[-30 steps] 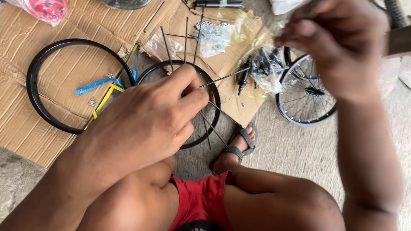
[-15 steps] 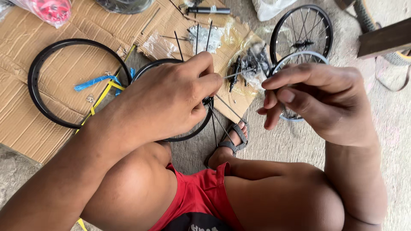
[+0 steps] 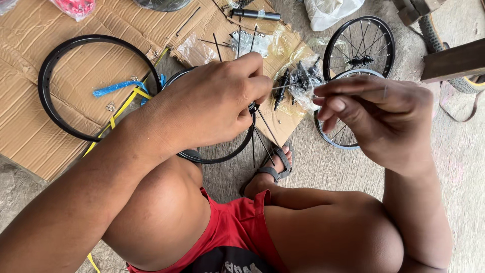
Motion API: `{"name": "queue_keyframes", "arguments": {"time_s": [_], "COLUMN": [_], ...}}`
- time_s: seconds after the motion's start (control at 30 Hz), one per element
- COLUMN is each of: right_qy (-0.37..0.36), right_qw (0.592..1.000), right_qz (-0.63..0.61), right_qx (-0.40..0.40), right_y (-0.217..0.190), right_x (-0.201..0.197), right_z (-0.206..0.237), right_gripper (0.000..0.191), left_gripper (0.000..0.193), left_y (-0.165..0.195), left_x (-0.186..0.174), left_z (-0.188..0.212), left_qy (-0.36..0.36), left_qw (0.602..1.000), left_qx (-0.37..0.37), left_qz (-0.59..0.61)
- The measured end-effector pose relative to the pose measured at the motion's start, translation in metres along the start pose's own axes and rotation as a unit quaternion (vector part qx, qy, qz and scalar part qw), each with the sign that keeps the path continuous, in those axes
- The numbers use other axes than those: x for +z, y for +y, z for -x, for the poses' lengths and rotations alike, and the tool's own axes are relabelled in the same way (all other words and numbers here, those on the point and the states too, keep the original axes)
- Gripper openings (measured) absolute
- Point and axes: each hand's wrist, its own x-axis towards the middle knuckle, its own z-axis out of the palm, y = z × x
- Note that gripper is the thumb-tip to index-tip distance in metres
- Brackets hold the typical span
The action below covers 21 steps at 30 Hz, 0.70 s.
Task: The person inserts spokes into a bicycle hub and threads them into a rim, using an Allen key to tighten the nipples. The person works on one wheel at a time, gradually adding spokes and securing them.
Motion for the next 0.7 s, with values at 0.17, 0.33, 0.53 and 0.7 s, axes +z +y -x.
{"name": "queue_keyframes", "arguments": {"time_s": [0.17,0.33,0.53,0.7], "right_qy": [0.002,-0.037,-0.101,-0.081], "right_qw": [0.995,0.984,0.993,0.996], "right_qz": [0.089,0.171,-0.054,-0.039], "right_qx": [-0.042,-0.024,0.003,0.005], "right_y": [-0.001,-0.001,0.003,0.013], "right_x": [0.010,0.014,0.010,0.011], "right_z": [-0.007,-0.012,-0.005,-0.001], "right_gripper": [0.013,0.018,0.019,0.014], "left_gripper": [0.016,0.014,0.014,0.015], "left_y": [-0.002,-0.004,-0.004,-0.005], "left_x": [0.001,0.002,0.004,0.004], "left_z": [0.000,-0.001,0.000,0.000], "left_qy": [0.003,0.000,-0.001,0.004], "left_qw": [1.000,1.000,1.000,1.000], "left_qx": [-0.007,0.002,-0.007,0.004], "left_qz": [0.004,0.000,0.003,-0.008]}}
